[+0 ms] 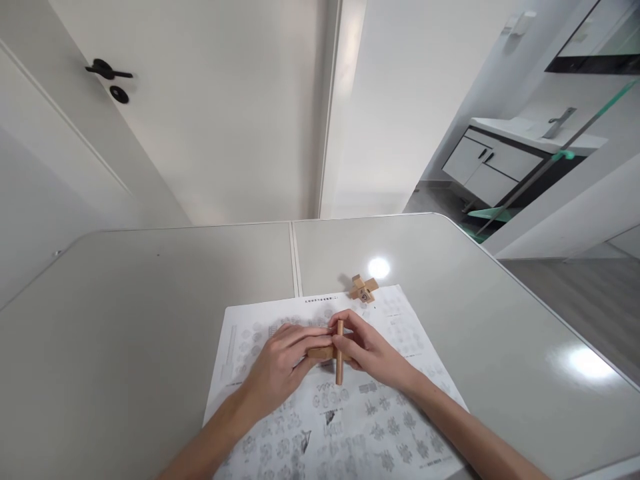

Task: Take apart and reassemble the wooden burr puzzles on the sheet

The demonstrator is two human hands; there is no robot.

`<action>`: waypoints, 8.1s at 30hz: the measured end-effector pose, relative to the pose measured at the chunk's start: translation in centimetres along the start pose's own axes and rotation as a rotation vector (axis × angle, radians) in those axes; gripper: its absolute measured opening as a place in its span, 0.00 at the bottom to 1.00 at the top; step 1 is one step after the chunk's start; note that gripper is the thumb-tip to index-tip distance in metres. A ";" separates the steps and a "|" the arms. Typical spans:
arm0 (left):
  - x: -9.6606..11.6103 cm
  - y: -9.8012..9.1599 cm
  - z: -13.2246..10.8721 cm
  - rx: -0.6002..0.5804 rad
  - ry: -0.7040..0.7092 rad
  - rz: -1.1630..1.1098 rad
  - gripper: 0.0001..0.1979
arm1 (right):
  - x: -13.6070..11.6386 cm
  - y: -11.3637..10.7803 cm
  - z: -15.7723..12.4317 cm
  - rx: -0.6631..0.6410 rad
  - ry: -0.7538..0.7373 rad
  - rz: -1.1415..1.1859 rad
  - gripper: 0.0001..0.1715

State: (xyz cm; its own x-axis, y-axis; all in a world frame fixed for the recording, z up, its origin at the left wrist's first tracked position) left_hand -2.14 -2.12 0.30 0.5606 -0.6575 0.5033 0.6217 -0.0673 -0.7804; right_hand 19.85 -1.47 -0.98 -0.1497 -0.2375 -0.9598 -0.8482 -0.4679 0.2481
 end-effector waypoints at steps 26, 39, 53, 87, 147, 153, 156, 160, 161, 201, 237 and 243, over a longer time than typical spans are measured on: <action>-0.1 -0.8 0.3 -0.238 -0.299 -0.645 0.13 | 0.4 -0.8 -0.1 -0.146 -0.031 0.474 0.17; -1.2 -1.3 0.6 0.103 -0.674 -0.752 0.19 | -0.1 -0.2 -0.1 0.123 -0.144 -0.135 0.17; -1.8 -1.0 0.2 0.122 -0.664 -0.706 0.19 | 0.6 0.6 -0.1 0.154 -0.412 -0.809 0.11; -0.1 -1.5 0.9 -0.201 -0.489 -0.646 0.18 | 0.3 1.1 -0.7 0.096 -0.613 -0.769 0.58; 0.3 -0.3 0.0 -0.168 -0.064 0.120 0.41 | 0.2 -0.9 -0.3 -0.100 -0.474 -0.871 0.59; 0.0 -0.1 -0.1 -0.187 -0.064 0.136 0.52 | 0.4 -1.0 -0.3 -0.081 -0.390 -0.771 0.57; -0.1 0.0 -0.1 -0.188 -0.071 0.150 0.49 | 0.2 -0.9 -0.4 -0.073 -0.348 -0.684 0.50; -0.1 0.1 -0.1 -0.157 -0.090 0.187 0.39 | -0.1 -0.5 -0.6 -0.047 -0.347 -0.627 0.40; -0.1 0.2 -0.1 -0.147 -0.096 0.199 0.37 | -0.1 -0.4 -0.7 -0.044 -0.356 -0.620 0.38; -1.0 -0.3 -0.2 0.145 -0.044 0.518 0.12 | 0.5 -0.2 -0.1 0.076 -0.377 -0.556 0.19; -0.2 0.5 -0.4 -0.169 0.020 0.175 0.12 | 0.1 -1.6 0.7 0.495 -0.213 0.140 0.21; -0.5 0.5 -0.5 -0.141 -0.037 0.179 0.09 | 0.0 -1.1 0.4 0.364 -0.221 0.105 0.18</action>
State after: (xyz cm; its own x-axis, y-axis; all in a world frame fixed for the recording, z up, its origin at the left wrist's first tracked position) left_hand -2.35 -2.21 -0.54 0.6763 -0.6408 0.3633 0.4295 -0.0576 -0.9012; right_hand 20.58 -0.57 -1.27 -0.3163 -0.0620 -0.9466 -0.9403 -0.1115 0.3215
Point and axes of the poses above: each hand's wrist, its own z-axis towards the middle knuckle, its own y-axis out of the palm, x = y × z, the point moved 1 cm from there along z, towards the middle knuckle, and after that the axes turned 10 degrees about z, right-handed, at the moved point
